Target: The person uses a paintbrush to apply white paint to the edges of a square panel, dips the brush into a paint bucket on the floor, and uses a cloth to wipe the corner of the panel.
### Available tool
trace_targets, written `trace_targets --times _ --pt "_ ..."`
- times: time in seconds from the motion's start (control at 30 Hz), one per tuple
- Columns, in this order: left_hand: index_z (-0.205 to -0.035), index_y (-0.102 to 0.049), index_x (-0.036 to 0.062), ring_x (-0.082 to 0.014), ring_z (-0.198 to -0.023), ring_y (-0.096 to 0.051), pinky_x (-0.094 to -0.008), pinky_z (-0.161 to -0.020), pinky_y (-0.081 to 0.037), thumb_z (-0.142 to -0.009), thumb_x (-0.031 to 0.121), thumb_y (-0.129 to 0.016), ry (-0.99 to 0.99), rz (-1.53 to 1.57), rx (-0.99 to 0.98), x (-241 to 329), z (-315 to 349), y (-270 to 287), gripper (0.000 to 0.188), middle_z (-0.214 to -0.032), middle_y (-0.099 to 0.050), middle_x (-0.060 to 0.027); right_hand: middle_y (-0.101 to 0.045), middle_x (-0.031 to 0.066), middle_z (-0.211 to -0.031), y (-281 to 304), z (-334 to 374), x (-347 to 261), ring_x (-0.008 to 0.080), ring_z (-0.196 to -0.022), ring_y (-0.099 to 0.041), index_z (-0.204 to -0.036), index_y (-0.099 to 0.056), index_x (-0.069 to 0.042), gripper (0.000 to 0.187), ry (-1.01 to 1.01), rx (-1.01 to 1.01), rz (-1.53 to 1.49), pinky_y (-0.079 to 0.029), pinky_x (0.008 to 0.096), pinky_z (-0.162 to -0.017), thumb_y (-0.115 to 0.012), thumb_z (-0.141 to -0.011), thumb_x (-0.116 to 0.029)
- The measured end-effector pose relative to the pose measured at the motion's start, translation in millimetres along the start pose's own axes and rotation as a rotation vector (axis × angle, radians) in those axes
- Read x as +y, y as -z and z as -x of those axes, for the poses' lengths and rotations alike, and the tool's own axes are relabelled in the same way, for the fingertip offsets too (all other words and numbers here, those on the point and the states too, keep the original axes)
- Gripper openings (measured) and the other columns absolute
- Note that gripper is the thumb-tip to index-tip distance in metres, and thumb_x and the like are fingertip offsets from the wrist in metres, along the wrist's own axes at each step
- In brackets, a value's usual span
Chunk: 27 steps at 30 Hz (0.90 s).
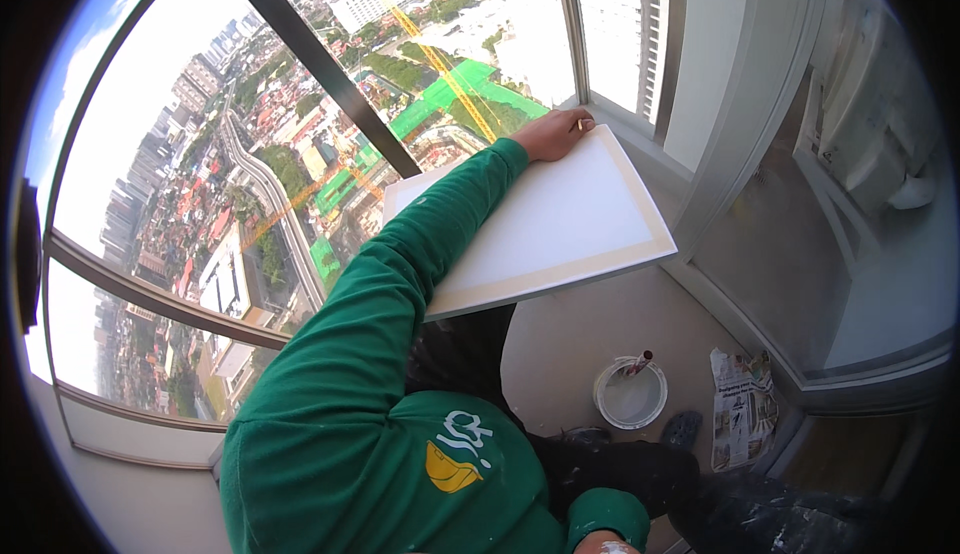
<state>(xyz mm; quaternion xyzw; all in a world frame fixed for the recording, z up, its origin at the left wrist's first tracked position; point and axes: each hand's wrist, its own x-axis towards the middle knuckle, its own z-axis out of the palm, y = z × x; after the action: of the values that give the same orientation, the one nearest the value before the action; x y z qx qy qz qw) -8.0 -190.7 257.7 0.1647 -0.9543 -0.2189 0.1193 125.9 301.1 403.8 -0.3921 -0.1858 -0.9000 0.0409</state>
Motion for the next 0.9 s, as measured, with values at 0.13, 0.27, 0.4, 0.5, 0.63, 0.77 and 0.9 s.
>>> trace_targets --times 0.13,0.27,0.4,0.5,0.63,0.77,0.9 --pt "-0.126 -0.063 0.0036 -0.0415 -0.111 -0.065 -0.0474 -0.098 -0.049 -0.106 0.031 -0.047 -0.052 0.004 0.006 5 5 -4 0.037 -0.114 -0.071 -0.0235 -0.05 0.0064 -0.136 4 0 23 0.0238 -0.114 -0.059 -0.133 -0.053 -0.008 0.035 0.062 -0.028 -0.042 -0.046 0.0381 -0.086 -0.059 -0.099 -0.005" --pt "-0.126 -0.063 0.0046 -0.04 -0.113 -0.065 -0.0461 -0.099 -0.049 -0.103 0.027 -0.048 -0.013 0.024 -0.012 -6 18 -5 0.036 -0.116 -0.071 -0.0227 -0.05 0.0063 -0.138 2 7 32 0.0239 -0.117 -0.059 -0.135 -0.053 -0.009 0.037 0.06 -0.085 0.048 -0.049 0.04 -0.09 -0.059 -0.099 -0.004" --pt "-0.124 -0.066 0.0045 -0.0399 -0.114 -0.065 -0.0468 -0.1 -0.05 -0.101 0.024 -0.048 -0.05 0.057 0.004 -4 20 -10 0.034 -0.116 -0.071 -0.0236 -0.046 0.0059 -0.141 -4 15 42 0.0253 -0.116 -0.058 -0.137 -0.052 -0.011 0.041 0.06 -0.155 0.064 -0.053 0.043 -0.091 -0.062 -0.098 -0.005" --pt "-0.122 -0.066 0.0048 -0.0404 -0.112 -0.066 -0.0472 -0.099 -0.05 -0.102 0.026 -0.048 -0.072 0.039 -0.01 2 20 -10 0.034 -0.115 -0.071 -0.0233 -0.042 0.0062 -0.145 2 21 29 0.0261 -0.117 -0.057 -0.141 -0.049 -0.012 0.046 -0.092 -0.281 0.538 -0.054 0.0445 -0.093 -0.065 -0.098 -0.009" --pt "-0.123 -0.065 0.0051 -0.0423 -0.106 -0.068 -0.0501 -0.092 -0.051 -0.102 0.026 -0.05 -0.142 0.054 0.002 42 20 -18 0.033 -0.107 -0.072 -0.0248 -0.057 0.0177 -0.122 79 -11 68 0.0323 -0.098 -0.064 -0.13 -0.046 -0.003 0.042 0.201 -0.803 1.592 -0.057 0.0474 -0.084 -0.053 -0.091 0.01" --pt "-0.129 -0.061 0.0033 -0.0438 -0.107 -0.067 -0.0506 -0.093 -0.051 -0.102 0.02 -0.05 -0.176 0.042 -0.047 73 29 -22 0.033 -0.11 -0.072 -0.0256 -0.07 0.0141 -0.111 164 -22 85 0.0329 -0.101 -0.068 -0.118 -0.063 -0.004 0.031 -0.553 -0.627 1.931 -0.05 0.0446 -0.094 -0.067 -0.088 0.002" --pt "-0.129 -0.059 0.0024 -0.0448 -0.109 -0.065 -0.0515 -0.094 -0.05 -0.103 0.017 -0.048 -0.262 0.024 -0.062 101 26 -27 0.032 -0.111 -0.071 -0.0268 -0.071 0.0119 -0.113 212 -35 74 0.0331 -0.104 -0.068 -0.122 -0.062 -0.008 0.037 -0.819 -0.586 2.12 -0.048 0.0468 -0.092 -0.07 -0.086 -0.003"
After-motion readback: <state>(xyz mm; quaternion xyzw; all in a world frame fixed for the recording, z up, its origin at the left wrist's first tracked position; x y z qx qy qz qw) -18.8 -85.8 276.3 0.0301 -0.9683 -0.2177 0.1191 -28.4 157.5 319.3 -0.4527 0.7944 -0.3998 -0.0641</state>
